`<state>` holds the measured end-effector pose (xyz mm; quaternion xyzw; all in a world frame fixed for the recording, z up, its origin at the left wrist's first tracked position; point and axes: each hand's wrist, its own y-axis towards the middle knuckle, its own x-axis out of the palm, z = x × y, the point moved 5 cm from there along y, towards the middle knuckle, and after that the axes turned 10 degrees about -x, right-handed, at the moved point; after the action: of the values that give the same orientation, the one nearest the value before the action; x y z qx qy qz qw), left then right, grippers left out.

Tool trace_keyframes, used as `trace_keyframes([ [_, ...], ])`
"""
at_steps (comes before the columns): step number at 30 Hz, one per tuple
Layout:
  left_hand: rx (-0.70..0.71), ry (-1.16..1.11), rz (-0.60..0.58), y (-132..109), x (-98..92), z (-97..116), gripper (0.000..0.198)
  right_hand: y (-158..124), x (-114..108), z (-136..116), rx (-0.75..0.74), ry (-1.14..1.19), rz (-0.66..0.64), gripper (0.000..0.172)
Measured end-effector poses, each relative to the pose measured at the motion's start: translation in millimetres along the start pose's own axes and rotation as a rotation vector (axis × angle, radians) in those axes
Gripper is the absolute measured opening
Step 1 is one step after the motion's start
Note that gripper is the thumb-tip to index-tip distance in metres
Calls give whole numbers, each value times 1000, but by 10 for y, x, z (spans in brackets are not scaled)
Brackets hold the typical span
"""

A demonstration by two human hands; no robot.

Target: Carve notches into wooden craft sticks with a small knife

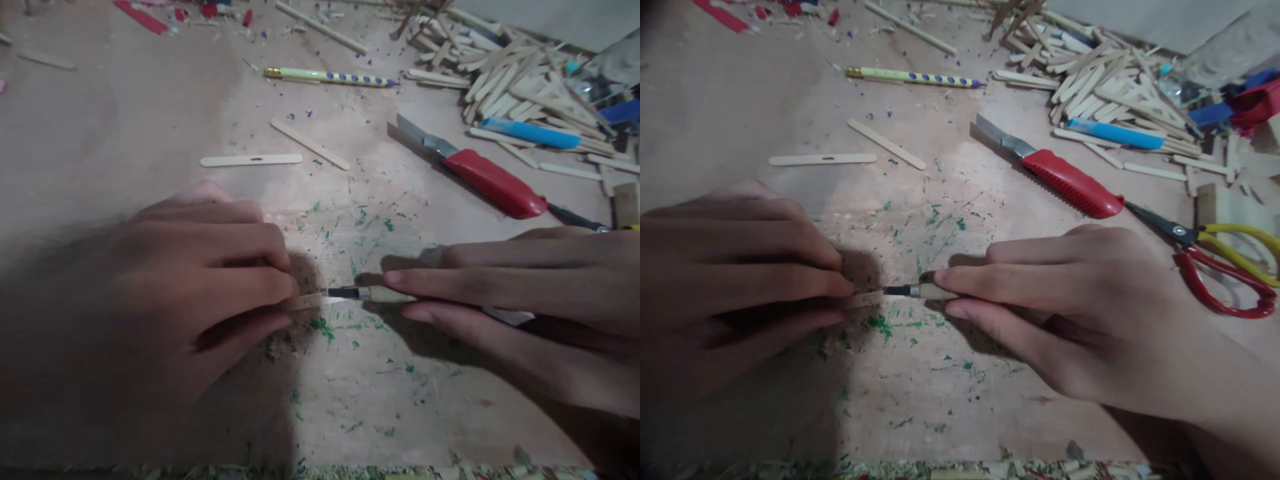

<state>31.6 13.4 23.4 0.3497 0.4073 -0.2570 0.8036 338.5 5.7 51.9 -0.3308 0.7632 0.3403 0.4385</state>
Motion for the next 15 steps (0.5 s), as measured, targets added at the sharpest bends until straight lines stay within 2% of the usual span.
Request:
trace_keyframes([
  [5,-37,57,-10,-18,3,-9,19,-13,-29,22,33,12,18,24],
  [9,-4,120,-25,-26,-4,31,15,5,-10,31,24,7,1,27],
  [13,2,138,-5,-28,7,50,17,-10,-4,47,39,-12,12,29],
  [15,-51,110,29,-27,3,24,21,-23,-8,54,56,-8,24,30],
])
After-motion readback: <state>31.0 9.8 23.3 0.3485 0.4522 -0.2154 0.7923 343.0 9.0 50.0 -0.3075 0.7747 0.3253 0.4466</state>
